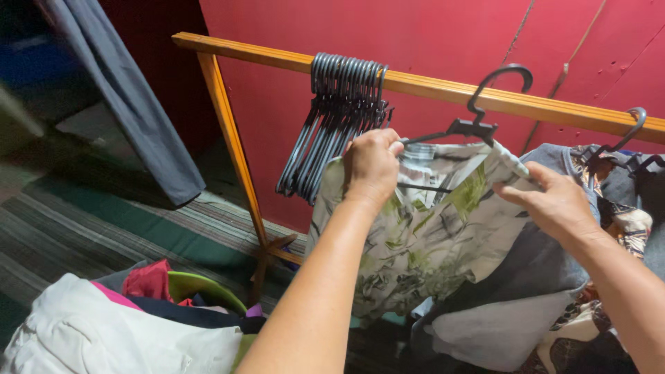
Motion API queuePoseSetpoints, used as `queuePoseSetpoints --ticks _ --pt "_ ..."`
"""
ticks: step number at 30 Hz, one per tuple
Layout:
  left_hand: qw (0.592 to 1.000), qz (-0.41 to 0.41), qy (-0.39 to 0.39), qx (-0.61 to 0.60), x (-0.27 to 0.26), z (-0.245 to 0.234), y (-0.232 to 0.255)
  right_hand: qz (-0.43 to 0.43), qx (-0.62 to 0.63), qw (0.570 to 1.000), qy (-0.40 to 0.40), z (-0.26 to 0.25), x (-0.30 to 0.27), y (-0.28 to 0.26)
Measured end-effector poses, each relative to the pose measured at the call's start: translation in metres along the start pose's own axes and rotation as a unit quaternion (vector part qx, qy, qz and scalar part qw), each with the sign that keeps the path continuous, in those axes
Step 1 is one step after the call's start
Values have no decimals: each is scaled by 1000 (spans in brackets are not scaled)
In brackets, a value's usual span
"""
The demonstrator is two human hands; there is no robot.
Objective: The person picks up clothes from a pile on the floor, places them on hangers, and hangs them on a wooden clothing rack. The person handles several items including a grey shirt, a patterned shirt, a white top, and a pink and green shirt.
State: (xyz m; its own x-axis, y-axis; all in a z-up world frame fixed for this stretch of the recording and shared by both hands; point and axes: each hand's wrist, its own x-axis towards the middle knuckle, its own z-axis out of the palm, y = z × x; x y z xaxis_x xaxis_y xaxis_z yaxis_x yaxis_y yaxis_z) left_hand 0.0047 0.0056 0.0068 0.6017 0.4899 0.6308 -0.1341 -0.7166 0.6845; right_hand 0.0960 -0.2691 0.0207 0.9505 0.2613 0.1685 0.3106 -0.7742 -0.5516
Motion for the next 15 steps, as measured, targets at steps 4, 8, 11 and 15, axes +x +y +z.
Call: queuePoseSetpoints --ticks 4,8,11,15 --pt "997 66 33 18 39 -3 6 -58 231 970 -55 -16 17 28" --pt "980 156 94 81 74 1 35 -53 418 906 -27 -34 35 43" --pt "955 204 202 78 77 0 66 -48 438 897 37 -67 53 42" --pt "969 170 175 42 57 13 80 -113 467 877 13 -109 104 41"
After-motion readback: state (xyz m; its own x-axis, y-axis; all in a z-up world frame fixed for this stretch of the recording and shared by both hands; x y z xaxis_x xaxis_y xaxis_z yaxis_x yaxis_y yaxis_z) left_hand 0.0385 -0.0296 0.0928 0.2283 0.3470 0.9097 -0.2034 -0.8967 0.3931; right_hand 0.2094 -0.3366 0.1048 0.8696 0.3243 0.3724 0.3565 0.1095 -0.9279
